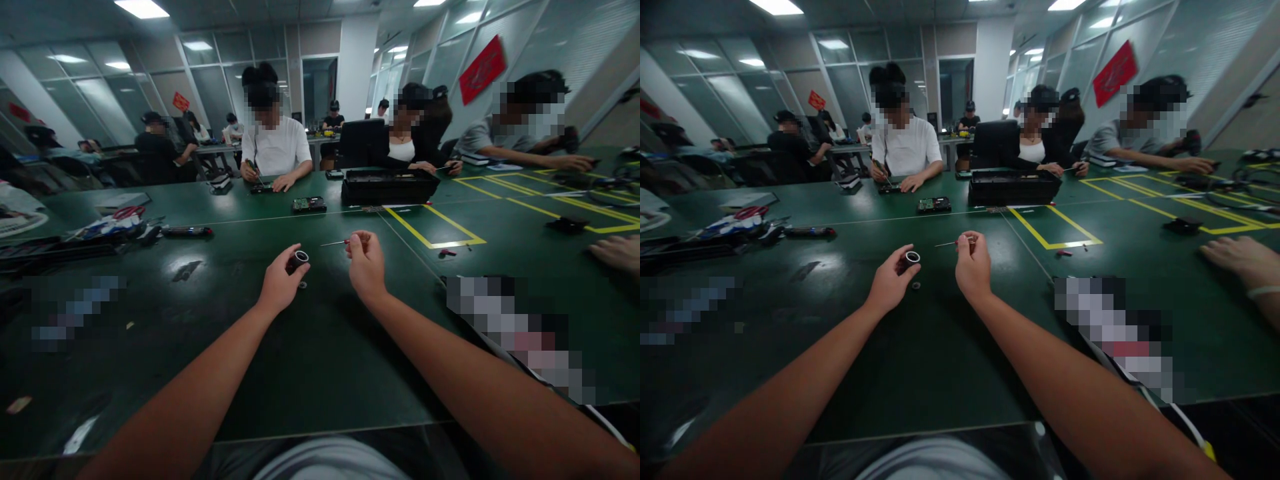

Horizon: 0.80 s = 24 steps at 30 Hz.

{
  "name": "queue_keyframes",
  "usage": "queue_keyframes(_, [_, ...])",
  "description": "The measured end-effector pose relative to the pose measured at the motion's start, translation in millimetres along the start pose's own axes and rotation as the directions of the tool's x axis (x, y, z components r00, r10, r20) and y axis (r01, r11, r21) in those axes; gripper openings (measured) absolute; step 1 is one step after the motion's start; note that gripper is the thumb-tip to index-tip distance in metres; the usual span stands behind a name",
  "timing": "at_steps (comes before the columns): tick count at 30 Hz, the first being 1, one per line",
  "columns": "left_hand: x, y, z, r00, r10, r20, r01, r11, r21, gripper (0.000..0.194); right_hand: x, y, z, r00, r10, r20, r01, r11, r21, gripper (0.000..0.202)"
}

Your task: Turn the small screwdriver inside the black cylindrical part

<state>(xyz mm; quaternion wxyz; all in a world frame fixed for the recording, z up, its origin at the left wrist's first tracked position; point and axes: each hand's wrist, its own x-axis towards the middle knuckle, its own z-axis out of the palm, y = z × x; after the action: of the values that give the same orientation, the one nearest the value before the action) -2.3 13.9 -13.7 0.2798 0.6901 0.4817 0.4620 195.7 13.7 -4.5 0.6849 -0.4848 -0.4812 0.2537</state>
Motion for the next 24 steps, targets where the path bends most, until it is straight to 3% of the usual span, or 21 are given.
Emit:
queue_keyframes(4, [5.3,-6.0,-0.2,0.984,-0.166,-0.057,0.141,0.942,-0.305,0.038,0.8,2.5,0.4,1.0,0.027,0.011,-0.028,0.999,0.02,0.022])
queue_keyframes(6, [6.4,-5.6,-3.6,0.981,-0.18,-0.067,0.147,0.928,-0.343,0.032,1.0,3.1,1.0,1.0,0.028,0.007,-0.028,0.999,0.021,0.021])
queue_keyframes(8, [5.7,-1.9,-8.6,0.989,-0.134,-0.069,0.114,0.966,-0.233,0.026,1.0,3.2,1.5,1.0,0.026,0.004,-0.026,0.999,0.025,0.021])
queue_keyframes(11, [2.8,6.5,-16.0,1.0,-0.022,-0.019,0.023,0.996,0.085,0.027,0.6,3.2,1.9,1.0,0.027,0.014,-0.027,0.999,0.028,0.02])
queue_keyframes(15, [1.0,11.5,-21.5,0.968,0.061,0.242,-0.145,0.927,0.346,0.028,0.8,3.4,2.6,0.999,0.036,0.018,-0.037,0.999,0.033,0.021])
queue_keyframes(18, [1.3,10.1,-24.1,0.92,0.025,0.392,-0.216,0.866,0.451,0.034,1.1,3.2,3.4,0.999,0.043,0.018,-0.044,0.998,0.038,0.02])
queue_keyframes(24, [1.0,4.3,-26.7,0.916,-0.041,0.4,-0.219,0.785,0.58,0.036,0.3,3.5,2.8,0.995,0.071,0.07,-0.073,0.997,0.026,0.02])
